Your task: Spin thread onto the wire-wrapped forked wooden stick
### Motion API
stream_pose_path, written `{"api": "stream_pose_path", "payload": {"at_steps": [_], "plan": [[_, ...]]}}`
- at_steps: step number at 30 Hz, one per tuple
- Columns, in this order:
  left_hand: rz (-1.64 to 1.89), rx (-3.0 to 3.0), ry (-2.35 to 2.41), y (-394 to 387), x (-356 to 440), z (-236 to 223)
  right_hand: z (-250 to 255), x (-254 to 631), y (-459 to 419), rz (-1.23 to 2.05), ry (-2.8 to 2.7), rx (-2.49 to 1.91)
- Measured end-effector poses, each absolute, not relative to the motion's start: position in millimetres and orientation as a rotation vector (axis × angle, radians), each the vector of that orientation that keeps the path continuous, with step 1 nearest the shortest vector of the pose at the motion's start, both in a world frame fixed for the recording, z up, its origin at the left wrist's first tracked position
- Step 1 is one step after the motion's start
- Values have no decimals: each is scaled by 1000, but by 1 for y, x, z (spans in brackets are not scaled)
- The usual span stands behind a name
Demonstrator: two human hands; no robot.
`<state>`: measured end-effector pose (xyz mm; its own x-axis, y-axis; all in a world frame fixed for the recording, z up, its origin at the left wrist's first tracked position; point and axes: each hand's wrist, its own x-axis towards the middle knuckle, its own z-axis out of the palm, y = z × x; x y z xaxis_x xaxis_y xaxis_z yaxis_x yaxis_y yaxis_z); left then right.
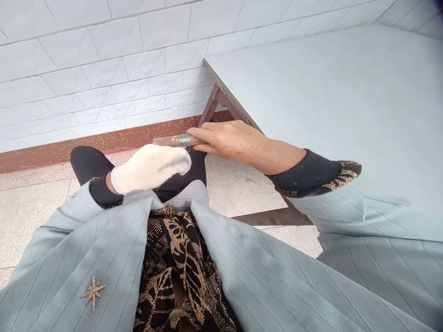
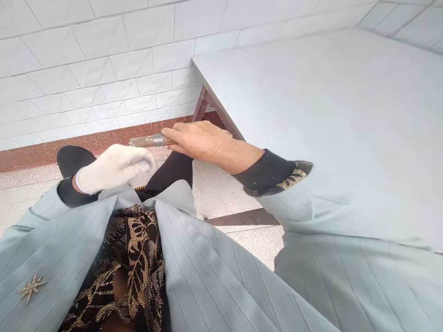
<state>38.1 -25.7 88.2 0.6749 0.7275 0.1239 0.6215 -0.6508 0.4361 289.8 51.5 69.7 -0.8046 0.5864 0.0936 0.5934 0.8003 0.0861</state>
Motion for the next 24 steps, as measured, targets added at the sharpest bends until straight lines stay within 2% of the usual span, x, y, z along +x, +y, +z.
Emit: {"api": "stream_pose_path", "payload": {"at_steps": [5,10,16,24], "plan": [[695,2284,1355,8,17,104,70,284,40,-194,-3049,-613],[897,2009,1311,38,13,62,77,282,32,-161,-2868,-601],[518,2049,1060,-4,51,5,81,289,45,-70,-2628,-889],[219,2347,1003,-24,60,20,68,296,61,-60,-2599,-996]]}}
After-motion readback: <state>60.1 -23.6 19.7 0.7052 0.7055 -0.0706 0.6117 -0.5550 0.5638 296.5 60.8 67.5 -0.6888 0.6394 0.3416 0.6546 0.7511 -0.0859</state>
